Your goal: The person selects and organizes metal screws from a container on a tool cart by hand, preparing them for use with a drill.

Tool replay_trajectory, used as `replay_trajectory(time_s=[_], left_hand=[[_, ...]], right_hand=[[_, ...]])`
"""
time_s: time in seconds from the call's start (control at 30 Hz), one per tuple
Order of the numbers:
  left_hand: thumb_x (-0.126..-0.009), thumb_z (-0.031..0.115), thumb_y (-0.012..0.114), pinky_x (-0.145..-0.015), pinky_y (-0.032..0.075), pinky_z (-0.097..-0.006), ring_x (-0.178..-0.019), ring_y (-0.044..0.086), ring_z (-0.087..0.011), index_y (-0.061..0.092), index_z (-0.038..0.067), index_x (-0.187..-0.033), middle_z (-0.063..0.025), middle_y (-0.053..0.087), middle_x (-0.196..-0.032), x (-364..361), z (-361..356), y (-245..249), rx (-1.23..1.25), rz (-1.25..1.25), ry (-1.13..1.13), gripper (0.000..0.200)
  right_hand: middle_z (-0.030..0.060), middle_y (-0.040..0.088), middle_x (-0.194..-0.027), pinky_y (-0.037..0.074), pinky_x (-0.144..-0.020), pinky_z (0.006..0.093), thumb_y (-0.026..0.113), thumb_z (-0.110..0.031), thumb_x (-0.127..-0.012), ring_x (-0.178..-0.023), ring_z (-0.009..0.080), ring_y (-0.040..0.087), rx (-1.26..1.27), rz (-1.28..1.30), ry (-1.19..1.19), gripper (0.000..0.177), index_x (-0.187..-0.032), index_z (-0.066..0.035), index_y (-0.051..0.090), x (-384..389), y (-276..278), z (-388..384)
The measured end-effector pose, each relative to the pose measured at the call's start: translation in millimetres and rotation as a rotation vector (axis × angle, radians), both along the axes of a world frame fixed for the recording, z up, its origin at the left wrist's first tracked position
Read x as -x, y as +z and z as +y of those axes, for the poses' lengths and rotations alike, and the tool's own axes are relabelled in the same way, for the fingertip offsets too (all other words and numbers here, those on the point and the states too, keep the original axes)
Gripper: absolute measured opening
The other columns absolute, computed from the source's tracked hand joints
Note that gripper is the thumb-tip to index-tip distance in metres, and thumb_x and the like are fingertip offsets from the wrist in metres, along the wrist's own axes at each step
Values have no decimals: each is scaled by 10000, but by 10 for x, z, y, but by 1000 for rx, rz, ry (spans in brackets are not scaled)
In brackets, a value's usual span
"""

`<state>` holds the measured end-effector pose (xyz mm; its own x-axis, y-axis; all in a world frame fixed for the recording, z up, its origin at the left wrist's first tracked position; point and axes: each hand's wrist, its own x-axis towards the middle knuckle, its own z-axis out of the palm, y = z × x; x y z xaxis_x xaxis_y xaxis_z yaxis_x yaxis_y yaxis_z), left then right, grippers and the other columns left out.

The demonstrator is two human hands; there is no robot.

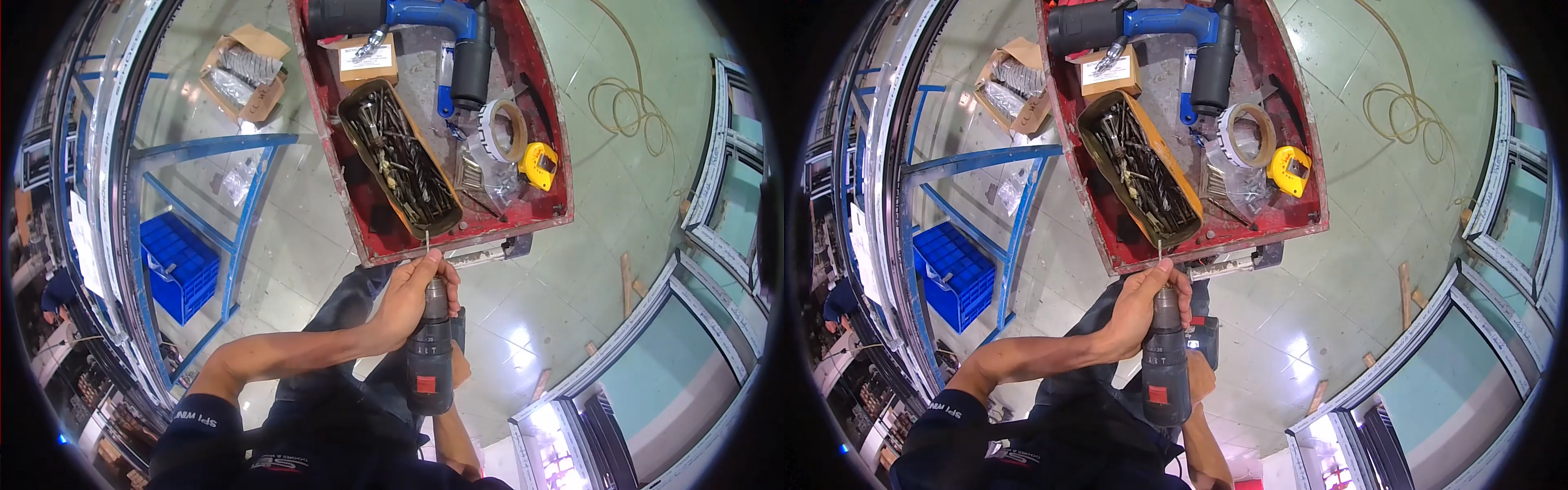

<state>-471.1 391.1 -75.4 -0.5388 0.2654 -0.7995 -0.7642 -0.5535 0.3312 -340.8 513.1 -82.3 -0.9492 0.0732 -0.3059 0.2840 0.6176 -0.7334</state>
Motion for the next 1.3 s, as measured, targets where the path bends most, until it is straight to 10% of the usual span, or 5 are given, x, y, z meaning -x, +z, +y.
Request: replay_trajectory(time_s=[0.27,0.57,0.97,1.3], left_hand=[[-980,184,721,-640,548,-292,-682,651,-118,607,34,-968,-43,645,-791,24,-6,57,69,23,-45,189],[-956,167,746,-645,548,-288,-672,659,-119,596,31,-1002,-56,664,-797,63,-44,65,51,-15,-29,208],[-1102,489,423,-638,566,-350,-636,630,-187,564,51,-930,-80,596,-761,-89,-121,4,59,-122,107,491],[-1113,409,415,-589,548,-365,-596,611,-206,522,62,-934,-100,578,-732,-141,-242,30,136,-188,140,405]], right_hand=[[125,696,-819,540,-620,336,778,-48,-836,-681,251,677,7,11,17,396,-1210,20,665,50,-36,-38],[125,692,-816,539,-623,336,780,-44,-832,-683,252,674,14,20,25,394,-1204,23,667,84,-55,-75],[126,686,-811,537,-627,337,781,-37,-827,-686,254,671,51,57,16,392,-1197,27,668,36,-60,-135],[127,681,-807,536,-631,338,782,-32,-822,-688,256,668,171,158,-16,390,-1190,30,670,-196,-104,-182]])
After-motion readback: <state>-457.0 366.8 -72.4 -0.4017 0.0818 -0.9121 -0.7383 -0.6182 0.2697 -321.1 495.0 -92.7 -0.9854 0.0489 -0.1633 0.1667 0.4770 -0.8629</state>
